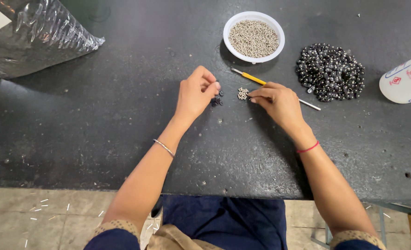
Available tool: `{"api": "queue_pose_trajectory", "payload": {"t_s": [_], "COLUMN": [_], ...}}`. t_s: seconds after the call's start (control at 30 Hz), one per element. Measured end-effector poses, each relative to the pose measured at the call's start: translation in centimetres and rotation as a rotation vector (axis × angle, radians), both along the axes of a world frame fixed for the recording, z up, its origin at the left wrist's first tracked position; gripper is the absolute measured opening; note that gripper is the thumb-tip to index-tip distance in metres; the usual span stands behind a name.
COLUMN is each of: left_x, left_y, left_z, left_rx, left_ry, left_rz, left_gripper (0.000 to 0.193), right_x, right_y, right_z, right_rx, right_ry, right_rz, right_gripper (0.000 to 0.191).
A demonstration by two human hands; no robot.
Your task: The person sits at a workbench assembling small black plastic flower-shaped components, pressing small white plastic inserts into each black base by hand and using a yellow-handled awl to adjust the parts. They set each finished piece on the table in a growing pile and reach for the next black base.
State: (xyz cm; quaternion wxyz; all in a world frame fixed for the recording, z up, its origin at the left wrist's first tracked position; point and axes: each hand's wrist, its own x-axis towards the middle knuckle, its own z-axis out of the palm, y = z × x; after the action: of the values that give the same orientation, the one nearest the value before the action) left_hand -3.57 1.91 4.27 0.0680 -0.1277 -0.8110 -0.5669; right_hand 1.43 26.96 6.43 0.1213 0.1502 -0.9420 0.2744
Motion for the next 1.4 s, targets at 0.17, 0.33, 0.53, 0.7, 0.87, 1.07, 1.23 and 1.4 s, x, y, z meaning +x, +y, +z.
{"api": "queue_pose_trajectory", "payload": {"t_s": [0.17, 0.33, 0.53, 0.7, 0.87, 1.07, 1.23, 1.4], "left_x": [-0.2, -0.1, 1.2, 1.9, 2.1, 2.3, 2.3, 2.1], "left_y": [0.7, 1.7, 2.3, 2.6, 2.7, 2.7, 2.7, 2.7], "left_z": [-1.2, -2.1, -0.9, 0.1, 0.5, 0.7, 0.7, 0.6], "left_rx": [0.15, 0.357, 0.263, 0.153, 0.119, 0.116, 0.082, 0.167], "left_ry": [-0.188, -0.251, -0.201, -0.16, -0.139, -0.121, -0.125, -0.12], "left_rz": [-0.108, -0.215, -0.19, -0.164, -0.143, -0.158, -0.157, -0.2], "left_gripper": [0.016, 0.017, 0.026, 0.021, 0.017, 0.016, 0.015, 0.015], "right_x": [0.0, 0.0, 0.2, 0.3, 0.3, 0.3, 0.3, 0.2], "right_y": [0.0, -0.6, -1.9, -2.7, -3.0, -3.0, -3.0, -2.8], "right_z": [-0.2, -0.2, -0.1, -0.6, -0.8, -0.6, -0.6, -0.6], "right_rx": [0.087, -0.067, -0.271, -0.322, -0.33, -0.354, -0.361, -0.577], "right_ry": [0.12, 0.006, 0.077, 0.105, 0.077, 0.076, 0.086, -0.116], "right_rz": [0.074, 0.003, 0.039, 0.07, 0.031, 0.028, 0.041, 0.035], "right_gripper": [0.012, 0.01, 0.012, 0.011, 0.015, 0.014, 0.013, 0.016]}}
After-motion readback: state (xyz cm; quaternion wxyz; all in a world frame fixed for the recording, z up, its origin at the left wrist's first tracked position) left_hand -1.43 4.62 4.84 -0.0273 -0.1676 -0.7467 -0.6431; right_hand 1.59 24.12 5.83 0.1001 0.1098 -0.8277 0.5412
